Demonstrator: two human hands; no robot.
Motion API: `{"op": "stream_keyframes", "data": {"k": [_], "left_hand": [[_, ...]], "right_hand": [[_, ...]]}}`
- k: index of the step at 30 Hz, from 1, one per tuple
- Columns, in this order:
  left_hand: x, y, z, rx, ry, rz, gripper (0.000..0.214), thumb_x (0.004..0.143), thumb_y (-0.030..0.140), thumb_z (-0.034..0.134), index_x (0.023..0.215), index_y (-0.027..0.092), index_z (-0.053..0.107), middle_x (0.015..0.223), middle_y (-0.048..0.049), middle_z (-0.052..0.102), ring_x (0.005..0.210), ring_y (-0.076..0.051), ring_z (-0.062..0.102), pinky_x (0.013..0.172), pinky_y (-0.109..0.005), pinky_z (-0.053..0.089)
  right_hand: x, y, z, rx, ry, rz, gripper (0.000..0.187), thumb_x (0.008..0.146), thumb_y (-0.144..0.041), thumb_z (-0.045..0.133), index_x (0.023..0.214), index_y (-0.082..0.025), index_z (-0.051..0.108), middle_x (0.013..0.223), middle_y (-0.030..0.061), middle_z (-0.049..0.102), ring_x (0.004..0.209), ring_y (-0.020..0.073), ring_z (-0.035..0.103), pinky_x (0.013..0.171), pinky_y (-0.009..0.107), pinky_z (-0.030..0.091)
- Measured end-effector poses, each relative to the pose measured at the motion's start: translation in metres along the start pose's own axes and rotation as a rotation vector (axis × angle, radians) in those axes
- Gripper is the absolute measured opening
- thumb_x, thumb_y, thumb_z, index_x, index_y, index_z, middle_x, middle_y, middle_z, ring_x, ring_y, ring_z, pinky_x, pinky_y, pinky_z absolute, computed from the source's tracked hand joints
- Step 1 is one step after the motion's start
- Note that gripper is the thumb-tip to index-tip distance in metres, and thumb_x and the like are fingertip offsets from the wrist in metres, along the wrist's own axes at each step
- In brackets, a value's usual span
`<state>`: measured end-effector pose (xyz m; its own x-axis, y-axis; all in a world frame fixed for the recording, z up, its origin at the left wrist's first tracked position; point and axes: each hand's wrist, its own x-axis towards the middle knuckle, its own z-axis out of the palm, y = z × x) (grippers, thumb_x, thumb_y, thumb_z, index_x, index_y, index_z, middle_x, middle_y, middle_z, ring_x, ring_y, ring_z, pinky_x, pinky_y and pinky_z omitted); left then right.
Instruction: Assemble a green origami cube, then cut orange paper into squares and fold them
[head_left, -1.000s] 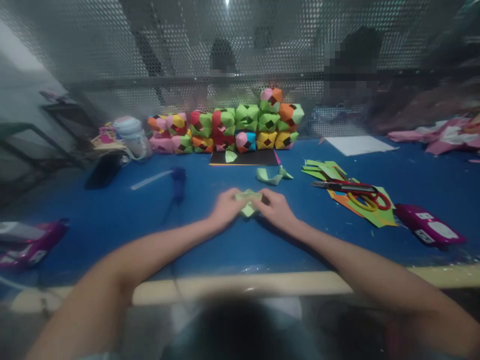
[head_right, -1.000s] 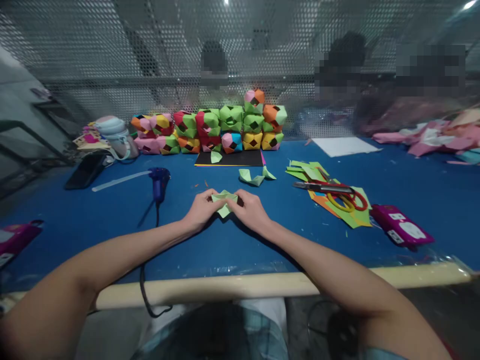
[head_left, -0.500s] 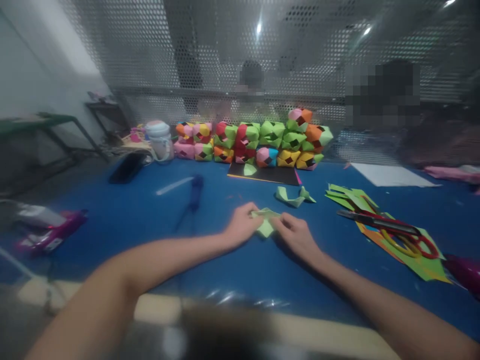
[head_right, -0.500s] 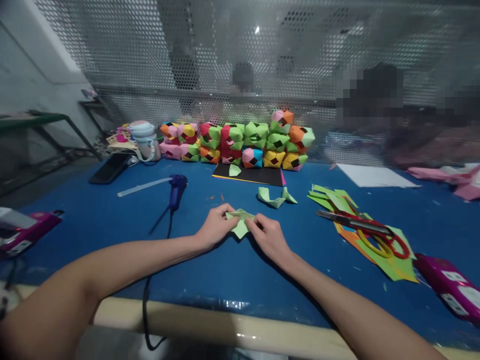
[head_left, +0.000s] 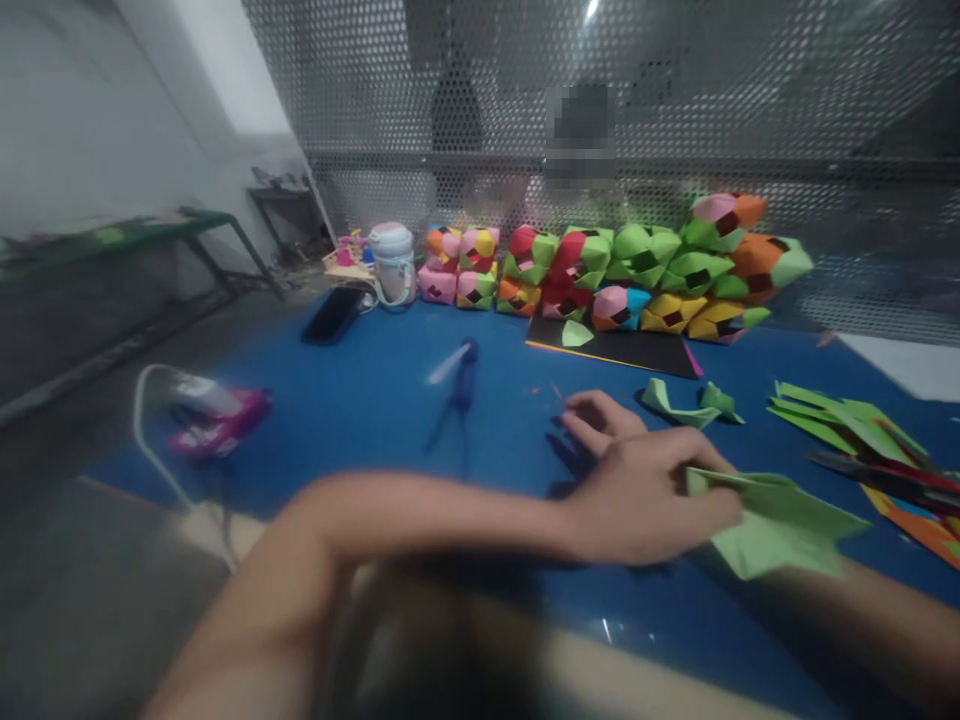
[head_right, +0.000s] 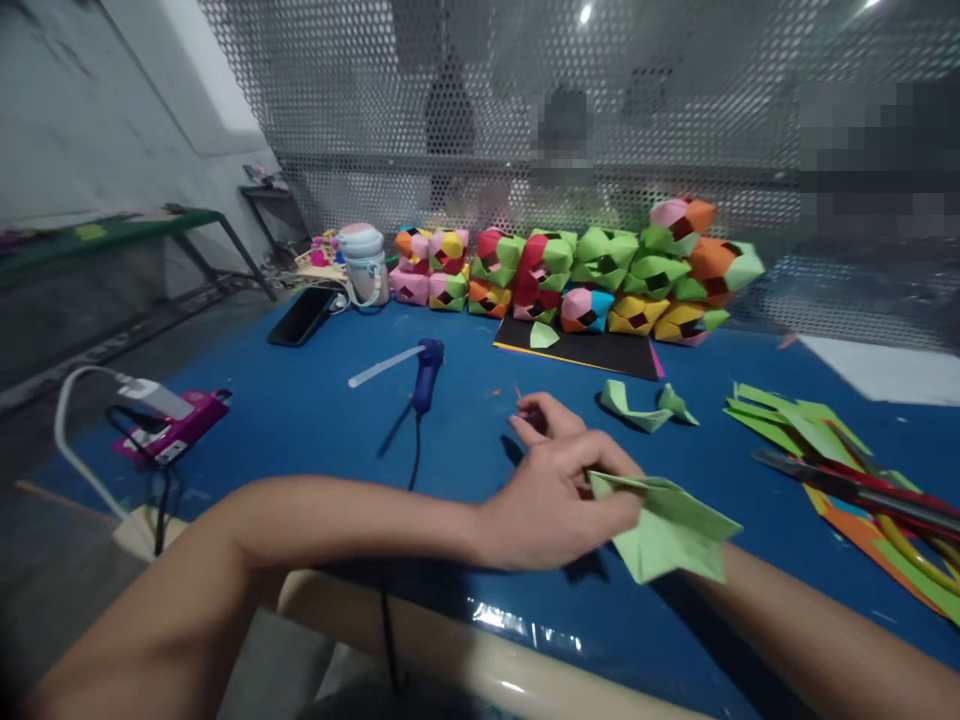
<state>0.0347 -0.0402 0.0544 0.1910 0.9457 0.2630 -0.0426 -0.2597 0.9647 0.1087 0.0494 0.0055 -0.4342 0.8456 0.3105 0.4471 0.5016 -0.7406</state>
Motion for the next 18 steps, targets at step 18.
{"op": "stream_keyframes", "data": {"k": [18], "left_hand": [[-0.054, 0.019, -0.062, 0.034, -0.057, -0.236, 0.008, 0.066, 0.022, 0.065, 0.073, 0.020, 0.063, 0.078, -0.0021, 0.067, 0.072, -0.014, 0.060, 0.065, -0.024, 0.047]], "right_hand": [[0.078, -0.070, 0.118, -0.126, -0.038, 0.175, 0.018, 0.078, -0.031, 0.055, 0.089, -0.018, 0.061, 0.094, 0.0159, 0.070, 0.085, 0.0290, 0.065, 0.076, 0.039, 0.046]]}}
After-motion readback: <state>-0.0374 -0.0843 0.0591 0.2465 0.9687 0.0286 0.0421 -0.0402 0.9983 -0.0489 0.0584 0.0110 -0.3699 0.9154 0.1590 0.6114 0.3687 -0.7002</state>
